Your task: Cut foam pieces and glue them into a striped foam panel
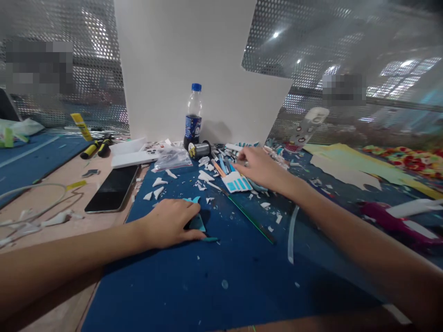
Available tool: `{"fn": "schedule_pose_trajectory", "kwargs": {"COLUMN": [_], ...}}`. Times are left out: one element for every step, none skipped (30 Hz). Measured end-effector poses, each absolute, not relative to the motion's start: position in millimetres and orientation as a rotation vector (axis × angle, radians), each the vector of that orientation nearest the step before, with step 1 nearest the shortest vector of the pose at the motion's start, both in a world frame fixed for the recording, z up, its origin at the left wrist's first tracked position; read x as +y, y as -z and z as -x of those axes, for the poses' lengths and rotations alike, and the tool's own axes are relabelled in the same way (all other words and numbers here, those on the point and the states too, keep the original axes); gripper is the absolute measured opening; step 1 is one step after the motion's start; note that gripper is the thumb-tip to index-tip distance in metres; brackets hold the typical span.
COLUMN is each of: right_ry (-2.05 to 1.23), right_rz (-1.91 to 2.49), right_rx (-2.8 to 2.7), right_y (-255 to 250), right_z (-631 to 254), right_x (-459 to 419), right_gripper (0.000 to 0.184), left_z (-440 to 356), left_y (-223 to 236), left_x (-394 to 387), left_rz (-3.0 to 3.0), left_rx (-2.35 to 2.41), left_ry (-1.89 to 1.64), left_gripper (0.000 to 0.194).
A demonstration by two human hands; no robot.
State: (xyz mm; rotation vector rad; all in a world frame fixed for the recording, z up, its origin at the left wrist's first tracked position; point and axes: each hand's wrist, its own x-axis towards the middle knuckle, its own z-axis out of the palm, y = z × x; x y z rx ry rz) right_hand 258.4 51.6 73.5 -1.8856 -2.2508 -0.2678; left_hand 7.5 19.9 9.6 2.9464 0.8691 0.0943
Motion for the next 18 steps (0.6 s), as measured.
{"fn": "schedule_pose_trajectory", "kwargs": {"right_ry": [0.27,0.264,0.264,0.277,0.295,0.305,0.304,0.293,0.282,0.281,0.289,0.306,0.325,0.336,0.337,0.328,0.315,0.303], "right_rz": [1.883,1.879,1.89,1.92,1.961,2.007,2.054,2.094,2.121,2.134,2.129,2.105,2.069,2.028,1.989,1.961,1.949,1.953], "right_rx": [-2.252,-2.264,-2.268,-2.254,-2.231,-2.207,-2.184,-2.166,-2.153,-2.141,-2.134,-2.132,-2.139,-2.156,-2.181,-2.211,-2.237,-2.256], "right_y": [-69,-64,-60,-55,-52,-48,-46,-44,-42,-41,-41,-40,-39,-38,-37,-36,-34,-32], "right_z": [-253,-250,-249,-250,-252,-255,-258,-262,-265,-267,-269,-269,-268,-267,-264,-261,-258,-255], "right_x": [64,75,85,94,101,107,111,114,116,118,119,119,119,119,118,118,117,117], "right_gripper": [0.016,0.013,0.012,0.012,0.015,0.018,0.019,0.02,0.021,0.023,0.025,0.027,0.027,0.026,0.024,0.021,0.019,0.019], "left_z": [-7,-7,-7,-7,-7,-6,-6,-6,-6,-6,-6,-6,-6,-6,-6,-6,-5,-5], "left_y": [-9,-9,-9,-8,-8,-7,-7,-7,-7,-7,-7,-7,-6,-6,-6,-6,-5,-5], "left_x": [21,22,23,24,25,25,26,26,26,26,26,26,27,27,27,27,27,27], "left_rz": [-2.946,-2.945,-2.943,-2.942,-2.944,-2.947,-2.948,-2.944,-2.934,-2.92,-2.904,-2.891,-2.881,-2.875,-2.87,-2.866,-2.861,-2.855], "left_rx": [0.833,0.804,0.784,0.775,0.775,0.783,0.794,0.805,0.815,0.822,0.824,0.827,0.828,0.826,0.824,0.822,0.823,0.824], "left_ry": [-0.097,-0.1,-0.104,-0.115,-0.128,-0.141,-0.151,-0.156,-0.158,-0.155,-0.151,-0.151,-0.155,-0.163,-0.173,-0.183,-0.193,-0.206], "left_gripper": [0.044,0.042,0.041,0.041,0.041,0.042,0.043,0.045,0.045,0.045,0.045,0.046,0.046,0.047,0.049,0.051,0.054,0.056]}}
